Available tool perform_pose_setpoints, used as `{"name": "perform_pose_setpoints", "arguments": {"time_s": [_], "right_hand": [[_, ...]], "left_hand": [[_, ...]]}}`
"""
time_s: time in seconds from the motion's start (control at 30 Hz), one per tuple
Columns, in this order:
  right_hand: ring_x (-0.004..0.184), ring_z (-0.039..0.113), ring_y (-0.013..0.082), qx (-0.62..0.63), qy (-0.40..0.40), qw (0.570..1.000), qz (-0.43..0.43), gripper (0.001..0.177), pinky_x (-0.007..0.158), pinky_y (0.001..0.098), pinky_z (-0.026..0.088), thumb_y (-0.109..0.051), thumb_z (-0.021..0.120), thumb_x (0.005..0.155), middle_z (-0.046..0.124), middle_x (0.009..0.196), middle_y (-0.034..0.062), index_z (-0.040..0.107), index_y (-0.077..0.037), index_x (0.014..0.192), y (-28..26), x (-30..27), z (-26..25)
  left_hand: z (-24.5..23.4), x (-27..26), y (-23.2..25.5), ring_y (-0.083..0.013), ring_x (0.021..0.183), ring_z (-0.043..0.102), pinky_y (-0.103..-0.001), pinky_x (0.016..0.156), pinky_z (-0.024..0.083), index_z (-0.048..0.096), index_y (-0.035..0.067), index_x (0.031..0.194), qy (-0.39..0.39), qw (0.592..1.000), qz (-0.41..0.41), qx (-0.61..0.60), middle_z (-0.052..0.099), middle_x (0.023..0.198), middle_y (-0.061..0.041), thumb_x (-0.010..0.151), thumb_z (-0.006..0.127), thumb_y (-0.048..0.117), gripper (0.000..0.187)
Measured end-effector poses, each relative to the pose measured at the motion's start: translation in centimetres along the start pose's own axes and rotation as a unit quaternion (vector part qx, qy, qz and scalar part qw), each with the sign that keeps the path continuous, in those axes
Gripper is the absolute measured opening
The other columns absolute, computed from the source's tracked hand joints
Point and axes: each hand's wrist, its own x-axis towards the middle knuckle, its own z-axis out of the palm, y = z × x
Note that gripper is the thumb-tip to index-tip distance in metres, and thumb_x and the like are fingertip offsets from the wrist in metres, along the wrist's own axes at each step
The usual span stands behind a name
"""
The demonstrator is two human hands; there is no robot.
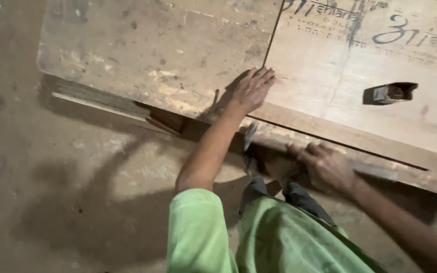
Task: The person applies glue from a container onto a strip of wood using a small applicator, positions the strip on a larger plywood board, and nails it down using a hammer and nails.
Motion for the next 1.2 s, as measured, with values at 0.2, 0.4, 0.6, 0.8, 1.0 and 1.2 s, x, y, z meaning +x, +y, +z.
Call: {"name": "perform_pose_setpoints", "arguments": {"time_s": [0.2, 0.4, 0.6, 0.8, 1.0, 1.2], "right_hand": [[0.078, 0.070, 0.0309, 0.105, 0.061, 0.993, 0.011, 0.073, 0.054, 0.0405, 0.058, -0.037, 0.067, 0.085, 0.068, 0.103, 0.0120, 0.044, -0.033, 0.154, -2.4, -7.9, 6.4], [0.113, 0.064, 0.0413, 0.386, 0.132, 0.905, 0.119, 0.062, 0.090, 0.0537, 0.054, -0.037, 0.061, 0.094, 0.065, 0.132, 0.0236, 0.047, -0.014, 0.149, -0.2, -12.8, 8.6], [0.115, 0.067, 0.0383, 0.393, 0.134, 0.892, 0.178, 0.052, 0.096, 0.0508, 0.052, -0.034, 0.056, 0.100, 0.068, 0.126, 0.0229, 0.052, -0.009, 0.146, 2.2, -6.5, 4.0], [0.096, 0.073, 0.0394, 0.309, 0.117, 0.919, 0.217, 0.048, 0.080, 0.0499, 0.059, -0.028, 0.053, 0.102, 0.071, 0.121, 0.0212, 0.054, -0.023, 0.149, 3.9, 0.7, -3.5], [0.094, 0.072, 0.0418, 0.203, 0.112, 0.966, 0.115, 0.043, 0.079, 0.0510, 0.058, -0.015, 0.048, 0.109, 0.072, 0.122, 0.0213, 0.057, -0.025, 0.149, 3.8, 3.9, -6.1], [0.094, 0.071, 0.0387, 0.265, 0.227, 0.929, 0.122, 0.047, 0.079, 0.0490, 0.057, -0.017, 0.061, 0.101, 0.071, 0.119, 0.0230, 0.056, -0.019, 0.148, 2.7, 2.3, -6.7]], "left_hand": [[-2.5, -0.2, -0.4, -0.0246, 0.143, 0.047, -0.047, 0.122, 0.032, 0.063, 0.010, 0.136, -0.005, 0.998, -0.001, -0.064, 0.054, 0.151, -0.007, 0.099, 0.062, 0.022, 0.039], [-6.2, -7.2, 1.5, -0.0305, 0.130, 0.050, -0.049, 0.110, 0.037, 0.056, 0.006, 0.137, -0.030, 0.998, 0.015, -0.043, 0.055, 0.139, -0.012, 0.073, 0.083, 0.034, 0.075], [-5.1, -8.2, 1.7, -0.0310, 0.130, 0.051, -0.049, 0.114, 0.037, 0.054, 0.007, 0.141, 0.005, 1.000, 0.027, 0.006, 0.056, 0.139, -0.012, 0.083, 0.078, 0.023, 0.065], [-3.7, -9.1, 1.5, -0.0315, 0.138, 0.047, -0.049, 0.121, 0.032, 0.052, 0.001, 0.142, 0.043, 0.998, 0.024, 0.045, 0.053, 0.145, -0.015, 0.090, 0.066, 0.015, 0.056], [-3.5, -9.3, 1.5, -0.0310, 0.138, 0.048, -0.049, 0.120, 0.031, 0.050, 0.001, 0.144, 0.020, 0.999, 0.013, 0.035, 0.053, 0.145, -0.016, 0.090, 0.066, 0.016, 0.058], [-3.6, -9.3, 1.7, -0.0319, 0.136, 0.048, -0.051, 0.120, 0.031, 0.051, 0.002, 0.143, 0.039, 0.999, 0.015, 0.016, 0.054, 0.141, -0.016, 0.088, 0.069, 0.020, 0.061]]}}
